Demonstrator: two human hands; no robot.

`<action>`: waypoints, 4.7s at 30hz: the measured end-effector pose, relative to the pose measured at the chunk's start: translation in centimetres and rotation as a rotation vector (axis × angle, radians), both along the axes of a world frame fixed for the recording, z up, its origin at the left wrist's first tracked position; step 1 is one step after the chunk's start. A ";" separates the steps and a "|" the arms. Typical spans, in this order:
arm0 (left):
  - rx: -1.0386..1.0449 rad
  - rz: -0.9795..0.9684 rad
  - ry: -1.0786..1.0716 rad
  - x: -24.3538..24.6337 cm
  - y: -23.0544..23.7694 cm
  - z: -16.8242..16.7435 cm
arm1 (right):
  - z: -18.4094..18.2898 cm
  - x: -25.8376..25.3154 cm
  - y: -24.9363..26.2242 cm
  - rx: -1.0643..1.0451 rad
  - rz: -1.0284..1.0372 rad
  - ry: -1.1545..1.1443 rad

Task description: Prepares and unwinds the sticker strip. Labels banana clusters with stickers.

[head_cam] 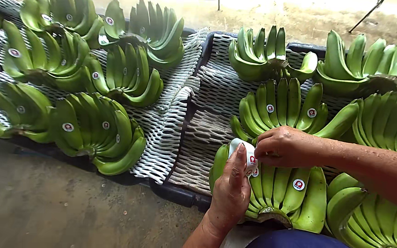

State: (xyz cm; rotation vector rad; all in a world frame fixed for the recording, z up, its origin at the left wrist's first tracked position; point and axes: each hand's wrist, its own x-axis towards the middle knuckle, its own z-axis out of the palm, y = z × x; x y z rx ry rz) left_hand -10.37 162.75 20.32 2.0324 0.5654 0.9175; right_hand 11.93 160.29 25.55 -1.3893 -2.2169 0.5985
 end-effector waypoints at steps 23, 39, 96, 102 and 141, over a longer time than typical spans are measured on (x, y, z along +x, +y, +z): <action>-0.671 0.107 -0.038 -1.6 0.7 1.1 | -4.9 7.4 4.6 0.447 -0.366 -0.226; -0.768 0.178 -0.224 1.1 2.9 3.1 | -2.9 6.1 1.8 0.177 -0.046 -0.304; 0.018 -0.039 -0.108 5.9 5.0 1.4 | 2.4 3.8 3.1 0.154 -0.059 -0.062; -0.305 -0.033 -0.170 5.8 5.7 1.2 | 2.6 11.3 10.9 0.085 -0.321 -0.076; -0.252 -0.027 -0.242 5.1 4.7 1.0 | 1.7 3.5 4.4 0.069 -0.025 0.039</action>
